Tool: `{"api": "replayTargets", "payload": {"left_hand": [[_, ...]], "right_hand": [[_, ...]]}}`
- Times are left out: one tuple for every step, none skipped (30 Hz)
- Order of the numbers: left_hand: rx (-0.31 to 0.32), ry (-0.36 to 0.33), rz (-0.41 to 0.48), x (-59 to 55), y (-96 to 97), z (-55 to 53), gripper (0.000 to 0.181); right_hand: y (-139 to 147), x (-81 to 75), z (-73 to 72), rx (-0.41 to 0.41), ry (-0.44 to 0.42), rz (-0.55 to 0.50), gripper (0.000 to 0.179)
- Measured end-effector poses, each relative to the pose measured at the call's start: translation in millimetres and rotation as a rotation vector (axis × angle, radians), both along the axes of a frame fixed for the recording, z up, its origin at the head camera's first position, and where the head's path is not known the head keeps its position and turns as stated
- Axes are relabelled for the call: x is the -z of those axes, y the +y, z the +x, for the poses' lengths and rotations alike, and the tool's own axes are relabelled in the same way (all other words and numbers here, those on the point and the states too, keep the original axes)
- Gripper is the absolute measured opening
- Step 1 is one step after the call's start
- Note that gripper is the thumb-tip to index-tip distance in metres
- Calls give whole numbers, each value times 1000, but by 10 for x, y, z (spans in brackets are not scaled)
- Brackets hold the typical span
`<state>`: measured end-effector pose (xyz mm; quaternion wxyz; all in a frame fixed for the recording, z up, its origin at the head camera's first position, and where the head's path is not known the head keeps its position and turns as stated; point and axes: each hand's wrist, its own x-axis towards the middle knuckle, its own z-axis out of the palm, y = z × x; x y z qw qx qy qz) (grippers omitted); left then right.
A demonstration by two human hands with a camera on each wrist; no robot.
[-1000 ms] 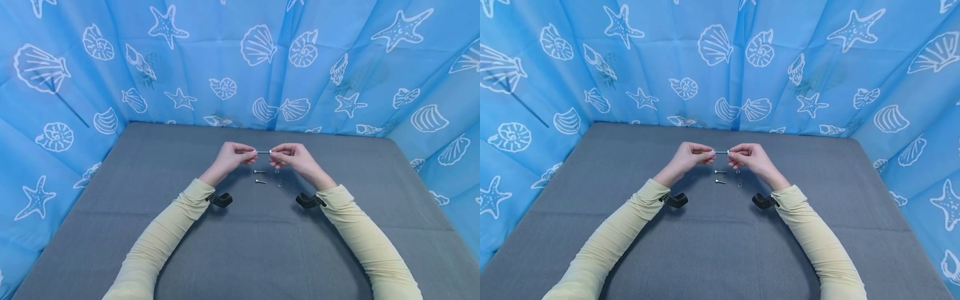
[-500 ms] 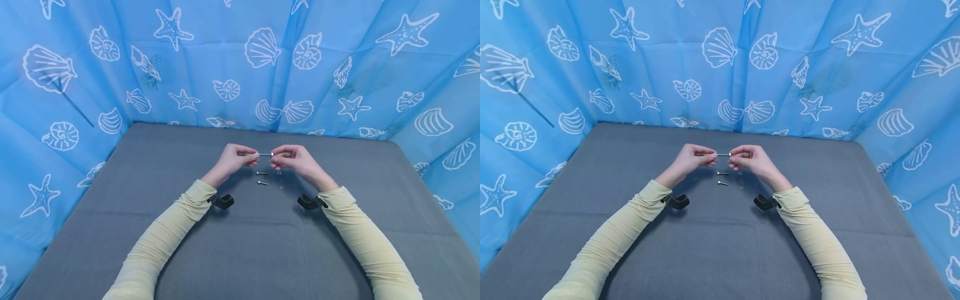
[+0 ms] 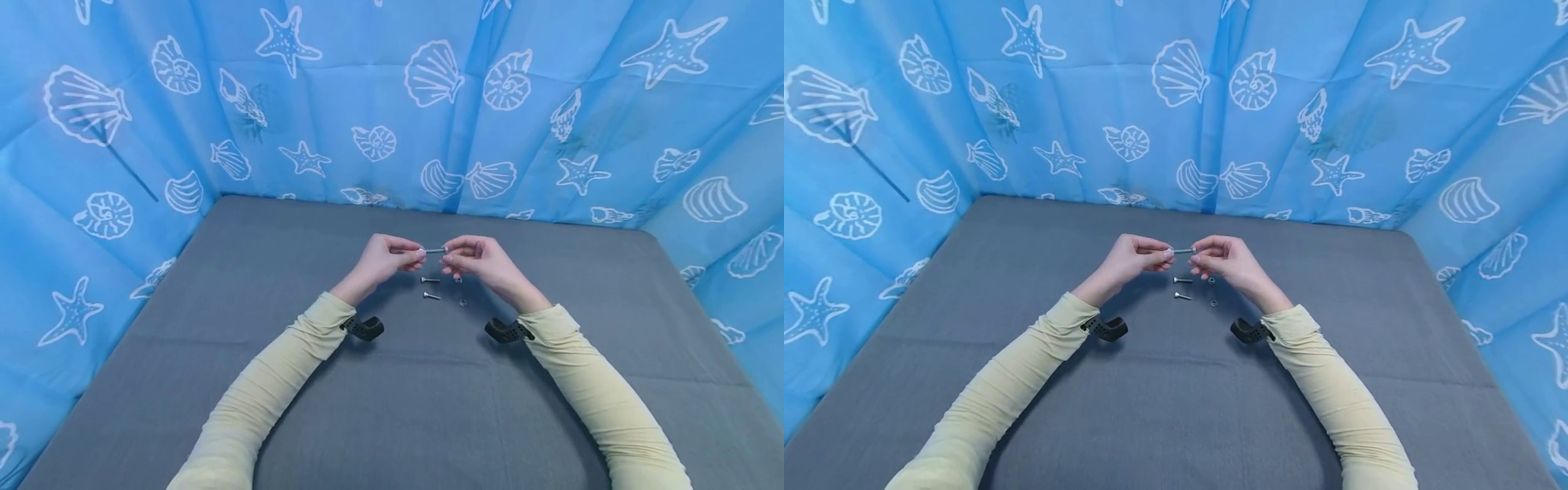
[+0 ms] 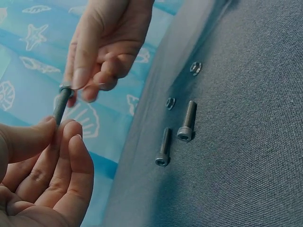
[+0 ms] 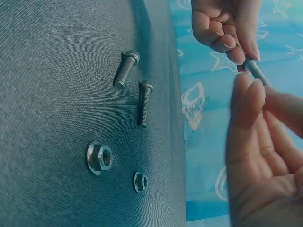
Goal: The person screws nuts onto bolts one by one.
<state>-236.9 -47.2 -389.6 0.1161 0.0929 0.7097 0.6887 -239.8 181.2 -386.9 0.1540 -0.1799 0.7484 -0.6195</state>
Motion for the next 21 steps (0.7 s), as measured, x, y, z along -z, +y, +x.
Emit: {"api": "replayTargets", "payload": {"left_hand": [[1,-2,3,2,1,3,27],[-2,-6,6,7,0,2,27],[-4,-8,9,11,-1,2,27],[-6,-9,11,16,-4,0,28],[-7,-9,10,16,-11,0,28],[-5,-10,12,19,-17,-2,28],[-2,-9,12,24,-16,-10,28],[-1,-9,10,27,-18,-15,27],[-1,-9,7,30,-22,-19,26],[-3,-8,7,33,-27,-22,25],[-6,-8,6,33,-32,-24,25],[-8,-10,6,34,-38,-24,24],[-12,-11,4,35,-43,-24,22],[-14,-11,5,32,-45,-24,22],[-16,-10,7,29,-43,-26,22],[-16,-8,7,24,-38,-28,22],[-15,-7,3,21,-32,-30,22],[-13,-7,-2,19,-23,-36,22],[-10,-5,-8,16,-12,-41,22],[-7,-5,-14,13,0,-46,23],[-5,-5,-17,11,12,-52,23]], "right_hand": [[-4,6,0,-2,-6,12,26],[-8,9,2,-1,-16,21,28],[-13,8,5,0,-22,25,30],[-16,7,8,1,-26,28,32],[-22,4,11,5,-27,28,33],[-29,1,13,9,-25,25,33],[-26,-4,11,14,-19,18,33],[-26,-9,10,15,-12,13,33],[-28,-11,6,14,-4,7,33],[-32,-12,-1,13,1,1,33],[-39,-13,-7,15,6,4,32],[-42,-13,-12,12,8,10,31],[-43,-11,-17,10,8,17,31],[-43,-10,-19,10,1,28,31],[-42,-10,-22,13,-10,35,33],[-37,-10,-24,16,-21,47,36],[-28,-8,-24,17,-31,55,38],[-14,-6,-23,13,-39,55,40],[-2,-5,-22,12,-46,50,42],[12,-3,-19,12,-56,36,42],[28,-2,-18,12,-60,19,40]]}}
